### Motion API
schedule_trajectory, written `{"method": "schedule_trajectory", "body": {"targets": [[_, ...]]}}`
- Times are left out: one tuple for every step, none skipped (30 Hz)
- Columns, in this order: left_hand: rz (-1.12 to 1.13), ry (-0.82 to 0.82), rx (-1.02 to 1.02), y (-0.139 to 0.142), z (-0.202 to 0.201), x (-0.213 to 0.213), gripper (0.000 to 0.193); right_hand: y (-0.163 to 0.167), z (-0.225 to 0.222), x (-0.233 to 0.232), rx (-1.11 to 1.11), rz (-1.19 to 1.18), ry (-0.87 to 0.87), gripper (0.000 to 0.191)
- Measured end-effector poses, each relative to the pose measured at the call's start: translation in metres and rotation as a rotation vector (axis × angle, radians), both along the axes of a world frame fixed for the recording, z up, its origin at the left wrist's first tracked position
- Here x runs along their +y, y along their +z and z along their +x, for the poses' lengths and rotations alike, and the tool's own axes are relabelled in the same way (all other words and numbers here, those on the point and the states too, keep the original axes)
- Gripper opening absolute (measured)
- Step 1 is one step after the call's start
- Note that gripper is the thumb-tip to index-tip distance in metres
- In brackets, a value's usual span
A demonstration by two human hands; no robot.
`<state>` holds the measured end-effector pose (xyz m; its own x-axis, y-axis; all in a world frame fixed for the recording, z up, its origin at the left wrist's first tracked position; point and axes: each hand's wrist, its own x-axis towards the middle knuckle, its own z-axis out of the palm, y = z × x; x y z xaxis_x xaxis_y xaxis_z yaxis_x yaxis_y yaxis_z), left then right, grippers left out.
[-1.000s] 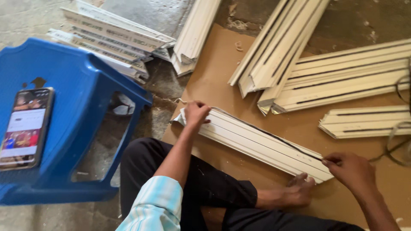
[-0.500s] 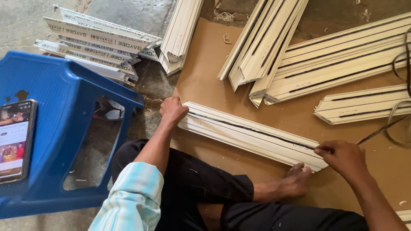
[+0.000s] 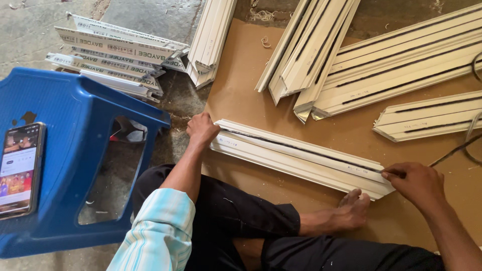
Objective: The person sits on the floor and assembles fluorescent light fixtures by inserting black rubber strips into the grooves of white plastic housings. They use a utility knife to trim the strips to length and place the completed units aside.
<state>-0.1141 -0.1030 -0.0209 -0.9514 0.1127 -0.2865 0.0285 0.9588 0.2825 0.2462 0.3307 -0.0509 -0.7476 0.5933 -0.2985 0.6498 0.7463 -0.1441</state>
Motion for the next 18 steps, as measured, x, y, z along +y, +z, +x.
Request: {"method": "schedule_trajectory", "body": {"targets": [[0.001,0.003,0.004,0.0001,-0.0001,-0.0002,0.033,-0.0007,-0.0006,0.0003,-0.011,0.001,-0.003,0.031],[0.003,0.007,0.009,0.0001,0.0000,-0.0003,0.033,-0.0015,-0.0011,0.0005,-0.023,0.002,-0.006,0.031],[0.004,0.013,0.014,0.0004,-0.0003,-0.0004,0.033,-0.0021,-0.0020,0.0008,-0.035,0.002,-0.007,0.030],[0.014,0.025,0.011,0.0006,-0.0002,-0.0008,0.034,-0.0027,-0.0027,0.0010,-0.048,0.004,-0.009,0.030],[0.026,0.036,0.010,0.0008,-0.0007,-0.0006,0.036,-0.0031,-0.0030,0.0013,-0.017,-0.013,-0.013,0.030],[0.038,0.046,0.009,0.0009,-0.0010,-0.0005,0.038,-0.0033,-0.0025,0.0014,0.015,-0.028,-0.017,0.030],[0.036,0.058,-0.008,0.0011,-0.0019,-0.0002,0.037,-0.0036,-0.0025,0.0016,0.045,-0.044,-0.021,0.030],[0.034,0.069,-0.026,0.0013,-0.0027,-0.0001,0.036,-0.0036,-0.0019,0.0016,0.056,-0.057,-0.027,0.030],[0.032,0.079,-0.045,0.0013,-0.0035,0.0000,0.036,-0.0035,-0.0011,0.0015,0.066,-0.069,-0.035,0.030],[0.023,0.084,-0.049,0.0013,-0.0039,-0.0001,0.034,-0.0032,0.0001,0.0011,0.077,-0.082,-0.045,0.030],[0.014,0.086,-0.052,0.0016,-0.0048,-0.0005,0.032,-0.0028,0.0005,0.0007,0.096,-0.105,-0.047,0.031],[0.006,0.086,-0.057,0.0021,-0.0052,-0.0005,0.031,-0.0025,0.0009,0.0001,0.113,-0.126,-0.052,0.033],[0.006,0.086,-0.049,0.0025,-0.0055,-0.0010,0.030,-0.0013,0.0017,-0.0004,0.130,-0.144,-0.063,0.035],[0.007,0.081,-0.042,0.0024,-0.0052,-0.0026,0.029,-0.0004,0.0026,-0.0012,0.144,-0.161,-0.052,0.034],[0.009,0.074,-0.036,0.0026,-0.0052,-0.0030,0.028,0.0003,0.0019,-0.0022,0.158,-0.175,-0.041,0.034],[0.033,0.088,-0.044,0.0028,-0.0048,-0.0029,0.027,0.0010,0.0014,-0.0031,0.175,-0.188,-0.027,0.033],[0.056,0.106,-0.051,0.0033,-0.0043,-0.0035,0.027,0.0022,0.0003,-0.0040,0.161,-0.182,-0.036,0.033],[0.077,0.131,-0.056,0.0036,-0.0034,-0.0039,0.027,0.0031,-0.0012,-0.0054,0.147,-0.179,-0.040,0.033]]}}
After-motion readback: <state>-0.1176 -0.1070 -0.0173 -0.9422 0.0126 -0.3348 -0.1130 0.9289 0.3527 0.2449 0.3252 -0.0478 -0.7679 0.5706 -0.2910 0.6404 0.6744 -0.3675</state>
